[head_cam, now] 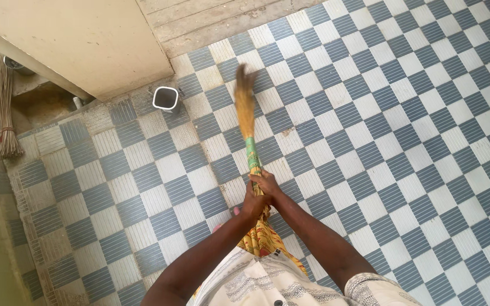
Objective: The person sweeps a tiled floor using a hand broom, moving across the room and gathering dust near various objects including buckets and pots.
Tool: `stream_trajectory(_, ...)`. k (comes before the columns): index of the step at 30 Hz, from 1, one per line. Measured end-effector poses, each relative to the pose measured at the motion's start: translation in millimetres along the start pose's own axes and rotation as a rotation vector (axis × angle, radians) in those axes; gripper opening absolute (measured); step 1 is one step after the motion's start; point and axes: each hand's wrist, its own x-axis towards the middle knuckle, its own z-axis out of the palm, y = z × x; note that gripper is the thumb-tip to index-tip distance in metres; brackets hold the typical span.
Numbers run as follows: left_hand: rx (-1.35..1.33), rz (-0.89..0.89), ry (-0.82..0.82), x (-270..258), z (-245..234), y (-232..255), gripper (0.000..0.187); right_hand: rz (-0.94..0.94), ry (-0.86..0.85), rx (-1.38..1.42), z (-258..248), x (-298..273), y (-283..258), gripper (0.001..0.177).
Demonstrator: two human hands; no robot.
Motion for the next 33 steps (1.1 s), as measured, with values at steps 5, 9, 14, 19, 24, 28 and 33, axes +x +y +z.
stream_trajectory(5, -0.098, -0.054, 0.135, -11, 5, 30, 0.108, 0.028, -0.116, -0.185, 11, 39, 4, 0.036)
stream_trajectory(9, -0.207, -0.042, 0.175, 15, 1, 38, 0.104, 0.145, -0.107, -0.339, 13, 69, 1, 0.04)
stream_trajectory(14, -0.15, -0.133, 0.126, 65, -2, 28, 0.096, 0.163, -0.025, -0.171, 7, 87, -6, 0.041)
stream_trajectory(19, -0.025, -0.188, 0.069, 90, 15, 35, 0.097, 0.131, 0.036, -0.013, -16, 93, -22, 0.035)
stream_trajectory(24, -0.028, -0.046, -0.088, 102, 28, 42, 0.077, 0.07, 0.138, 0.097, -35, 92, -30, 0.033)
stream_trajectory(28, 0.055, -0.1, -0.071, 88, 28, 53, 0.077, -0.047, 0.172, 0.232, -38, 86, -30, 0.028)
stream_trajectory(33, -0.034, -0.013, -0.08, 55, 15, 65, 0.077, -0.148, 0.168, 0.232, -12, 78, -31, 0.025)
